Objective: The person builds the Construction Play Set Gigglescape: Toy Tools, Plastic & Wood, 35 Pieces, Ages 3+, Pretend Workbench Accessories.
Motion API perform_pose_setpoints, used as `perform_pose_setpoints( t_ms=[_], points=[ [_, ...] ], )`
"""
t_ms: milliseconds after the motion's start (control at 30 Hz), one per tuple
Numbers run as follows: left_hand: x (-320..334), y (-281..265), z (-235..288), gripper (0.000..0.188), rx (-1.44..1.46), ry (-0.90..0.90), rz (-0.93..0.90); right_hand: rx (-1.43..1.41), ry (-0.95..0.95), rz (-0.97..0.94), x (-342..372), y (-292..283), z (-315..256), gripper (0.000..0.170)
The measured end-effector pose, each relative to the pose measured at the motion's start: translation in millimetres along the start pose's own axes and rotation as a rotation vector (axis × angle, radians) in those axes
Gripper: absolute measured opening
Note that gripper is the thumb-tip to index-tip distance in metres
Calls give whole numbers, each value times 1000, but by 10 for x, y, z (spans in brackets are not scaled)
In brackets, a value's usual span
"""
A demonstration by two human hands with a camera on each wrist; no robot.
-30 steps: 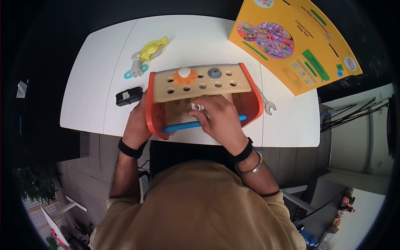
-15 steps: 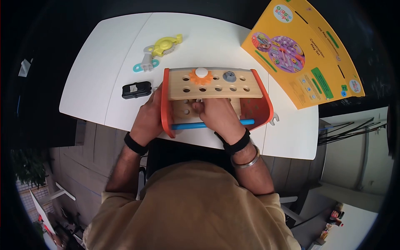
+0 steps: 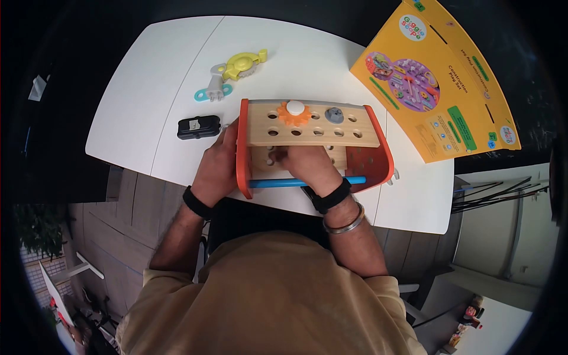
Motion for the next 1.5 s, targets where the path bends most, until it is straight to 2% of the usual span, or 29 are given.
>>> perform_pose_setpoints(
  t_ms=[100, 233, 300, 400, 633, 733, 800, 833, 900, 1033, 1100, 1133, 1200, 1333, 1400, 1500],
  points=[
    [-14, 19, 11, 79, -25, 19, 50, -93, 88, -92, -9, -68, -23, 29],
    [-41, 23, 47, 68, 30, -30, 97, -222, 157, -108, -10, -86, -10, 30],
    [-49, 29, 50, 64, 58, -49, 119, -50, 44, 16, -7, -52, 16, 25],
    [-63, 57, 31, 62, 50, -17, 163, 15, 37, -57, -5, -88, 8, 28],
    [-72, 81, 37, 60, 24, -42, 172, 98, 26, -53, -24, -57, 41, 31],
    [-74, 98, 41, 59, 13, -46, 183, 69, 65, -113, -53, -90, -14, 31],
    [-76, 108, 46, 58, 10, -45, 195, 54, 112, -294, -70, -102, -74, 32],
    [-78, 111, 53, 57, 2, -34, 196, 55, 108, -295, -76, -61, -71, 32],
    [-82, 116, 38, 56, -8, -25, 204, 78, 49, -182, -84, 41, -79, 24],
    [-83, 103, 88, 55, -11, -44, 198, 151, 16, -117, -71, 109, -158, 22],
    [-84, 97, 114, 54, -25, -72, 180, 98, -51, 37, -84, 138, -133, 22],
    [-83, 101, 112, 54, -22, -62, 186, 99, -54, 36, -92, 136, -120, 22],
    [-77, 105, 119, 54, -17, -53, 194, 45, -37, -3, -99, 131, -84, 34],
    [-83, 114, 89, 56, -17, -51, 205, 54, -68, -6, -119, 148, -76, 34],
    [-83, 128, 72, 59, -13, -35, 223, 18, -70, 36, -124, 109, -142, 26],
    [-83, 134, 106, 53, 2, -48, 219, 31, -73, 50, -174, 166, -64, 27]
  ],
)
Point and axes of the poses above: each hand's wrist, its own x-axis away from the middle knuckle, its own y-axis out of the palm, z = x × y, the point moved 2 cm from there along -x, towards the middle knuckle, and after that the axes turned 4 degrees about -z, right-handed, at the moved point
